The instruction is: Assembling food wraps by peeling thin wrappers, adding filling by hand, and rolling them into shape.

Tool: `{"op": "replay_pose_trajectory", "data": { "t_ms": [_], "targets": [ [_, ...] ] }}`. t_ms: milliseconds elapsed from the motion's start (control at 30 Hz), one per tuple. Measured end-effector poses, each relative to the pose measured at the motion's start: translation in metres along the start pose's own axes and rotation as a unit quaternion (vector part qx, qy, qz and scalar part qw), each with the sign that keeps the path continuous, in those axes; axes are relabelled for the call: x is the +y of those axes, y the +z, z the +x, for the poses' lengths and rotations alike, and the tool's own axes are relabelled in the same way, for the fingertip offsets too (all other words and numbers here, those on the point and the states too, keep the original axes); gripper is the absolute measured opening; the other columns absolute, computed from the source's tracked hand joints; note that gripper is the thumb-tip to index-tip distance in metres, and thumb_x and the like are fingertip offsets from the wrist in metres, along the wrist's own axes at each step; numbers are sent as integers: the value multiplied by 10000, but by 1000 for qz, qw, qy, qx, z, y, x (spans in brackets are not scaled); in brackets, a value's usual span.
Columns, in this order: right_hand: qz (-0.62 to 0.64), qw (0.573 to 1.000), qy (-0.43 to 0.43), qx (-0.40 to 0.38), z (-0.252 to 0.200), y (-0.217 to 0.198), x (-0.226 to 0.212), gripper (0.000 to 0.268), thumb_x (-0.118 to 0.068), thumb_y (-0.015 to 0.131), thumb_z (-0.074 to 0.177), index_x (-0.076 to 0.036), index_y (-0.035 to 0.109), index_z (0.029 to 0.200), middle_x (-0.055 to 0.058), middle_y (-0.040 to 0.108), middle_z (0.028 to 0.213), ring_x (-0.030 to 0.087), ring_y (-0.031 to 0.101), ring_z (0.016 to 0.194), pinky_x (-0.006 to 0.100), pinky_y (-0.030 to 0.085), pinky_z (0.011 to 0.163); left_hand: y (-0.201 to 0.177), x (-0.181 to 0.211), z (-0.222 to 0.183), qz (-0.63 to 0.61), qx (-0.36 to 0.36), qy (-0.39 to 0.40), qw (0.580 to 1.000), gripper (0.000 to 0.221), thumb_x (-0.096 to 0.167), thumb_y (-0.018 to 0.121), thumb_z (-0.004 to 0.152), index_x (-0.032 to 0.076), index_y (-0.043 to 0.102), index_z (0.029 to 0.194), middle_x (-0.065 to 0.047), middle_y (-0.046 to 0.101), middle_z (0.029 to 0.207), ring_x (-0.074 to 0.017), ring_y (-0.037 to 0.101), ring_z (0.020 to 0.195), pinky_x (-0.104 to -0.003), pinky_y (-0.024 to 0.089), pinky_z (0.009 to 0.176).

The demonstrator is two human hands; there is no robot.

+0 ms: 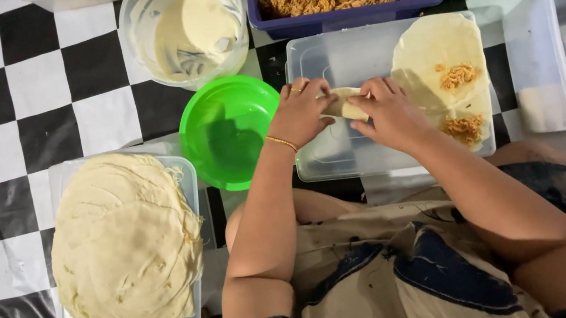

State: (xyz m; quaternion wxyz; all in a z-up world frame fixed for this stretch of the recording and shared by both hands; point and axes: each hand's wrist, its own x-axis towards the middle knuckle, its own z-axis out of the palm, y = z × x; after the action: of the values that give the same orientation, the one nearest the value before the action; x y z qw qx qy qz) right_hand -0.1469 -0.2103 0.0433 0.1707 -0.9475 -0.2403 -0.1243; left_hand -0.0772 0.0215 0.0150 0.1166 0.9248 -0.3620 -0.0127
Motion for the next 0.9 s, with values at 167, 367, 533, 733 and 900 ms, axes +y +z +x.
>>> {"op": "replay_pose_trajectory", "data": {
  "t_ms": [167,367,533,733,900],
  "targets": [
    [-52,999,2,-11,-7,18,25,500,-310,823,802,-137,683,1250,51,578,959,302,608,988,462,517,829,9,-11,13,-28,-33,-32,999,393,563,613,943,399,591,1299,61,624,1214,-241,550,1234,-445,361,1074],
    [-59,996,44,46,2,19,39,191,-263,657,1039,-160,716,1189,19,615,1056,266,599,1050,412,511,845,32,-16,40,-34,77,-39,996,273,544,561,992,375,640,1191,121,607,1258,-210,536,1236,-446,399,1037],
    [-112,993,37,-13,12,-13,18,371,-373,711,953,-144,736,1244,67,600,1307,265,525,1205,426,464,888,27,-7,38,-10,73,12,997,415,570,580,951,349,628,1299,92,657,1275,-162,515,1310,-425,377,1076],
    [45,994,80,56,14,13,47,480,-230,738,913,-198,684,1389,41,640,1181,296,613,1108,475,509,840,33,-4,36,-67,36,-40,996,579,508,664,960,349,481,1486,62,635,1335,-201,512,1344,-469,371,1088],
    [327,932,140,67,20,-49,9,381,-211,876,857,-141,751,1210,53,720,960,211,703,926,329,532,854,-10,53,6,-691,-17,-27,722,626,384,648,998,144,434,1535,-145,679,1238,-312,653,1157,-496,504,1016]
  ]
}}
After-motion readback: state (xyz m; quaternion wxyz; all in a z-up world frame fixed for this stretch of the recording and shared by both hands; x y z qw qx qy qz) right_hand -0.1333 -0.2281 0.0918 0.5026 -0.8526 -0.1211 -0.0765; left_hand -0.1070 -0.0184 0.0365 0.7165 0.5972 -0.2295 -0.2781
